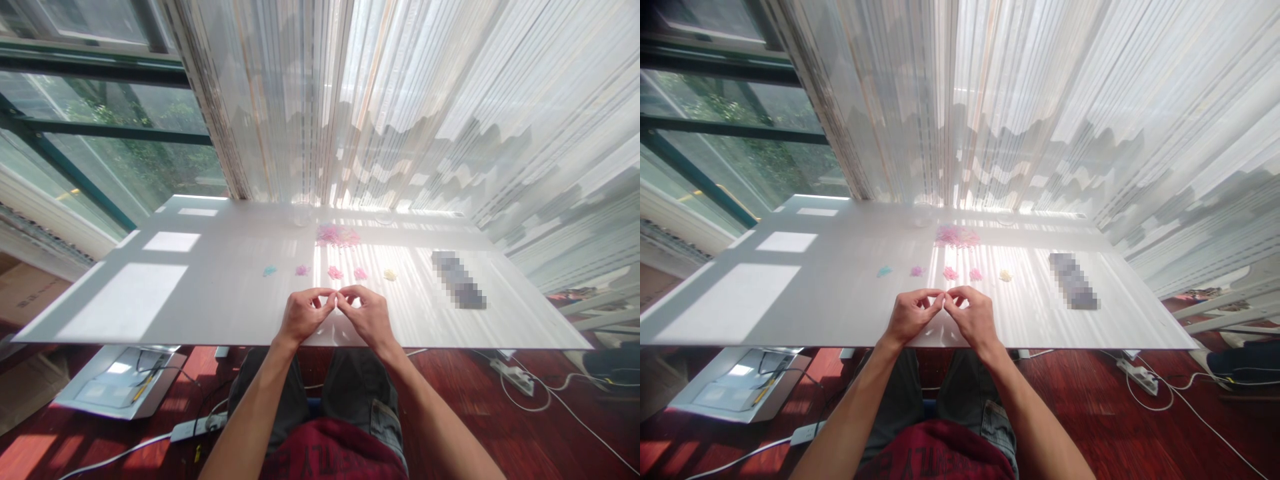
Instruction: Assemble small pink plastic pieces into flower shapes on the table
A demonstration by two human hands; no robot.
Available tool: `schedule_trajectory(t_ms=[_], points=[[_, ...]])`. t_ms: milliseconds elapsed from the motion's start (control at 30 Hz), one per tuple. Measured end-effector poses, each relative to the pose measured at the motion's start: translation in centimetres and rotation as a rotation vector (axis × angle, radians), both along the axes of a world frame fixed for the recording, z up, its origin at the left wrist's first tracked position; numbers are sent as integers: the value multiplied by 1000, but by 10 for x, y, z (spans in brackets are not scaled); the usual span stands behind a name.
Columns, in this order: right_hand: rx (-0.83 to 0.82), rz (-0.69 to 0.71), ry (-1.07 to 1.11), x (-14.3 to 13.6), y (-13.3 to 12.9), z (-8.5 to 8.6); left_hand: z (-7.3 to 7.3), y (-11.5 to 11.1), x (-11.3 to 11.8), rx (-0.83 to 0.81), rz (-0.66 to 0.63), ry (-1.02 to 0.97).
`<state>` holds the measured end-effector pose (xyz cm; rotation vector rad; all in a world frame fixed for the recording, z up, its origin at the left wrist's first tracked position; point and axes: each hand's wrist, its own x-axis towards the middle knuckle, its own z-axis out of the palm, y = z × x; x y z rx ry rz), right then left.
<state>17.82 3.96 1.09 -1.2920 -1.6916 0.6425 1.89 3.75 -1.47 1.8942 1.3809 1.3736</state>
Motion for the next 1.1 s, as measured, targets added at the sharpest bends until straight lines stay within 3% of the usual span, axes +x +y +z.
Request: schedule_trajectory(t_ms=[600,933,1100], points=[[-8,23,-35,1,1,1,-1,-2,0,21,32,96],[190,29,-333,9,3,1,-2,-2,1,72,8,210],[70,67,-162,8,2,6,0,-1,1,36,-29,88]])
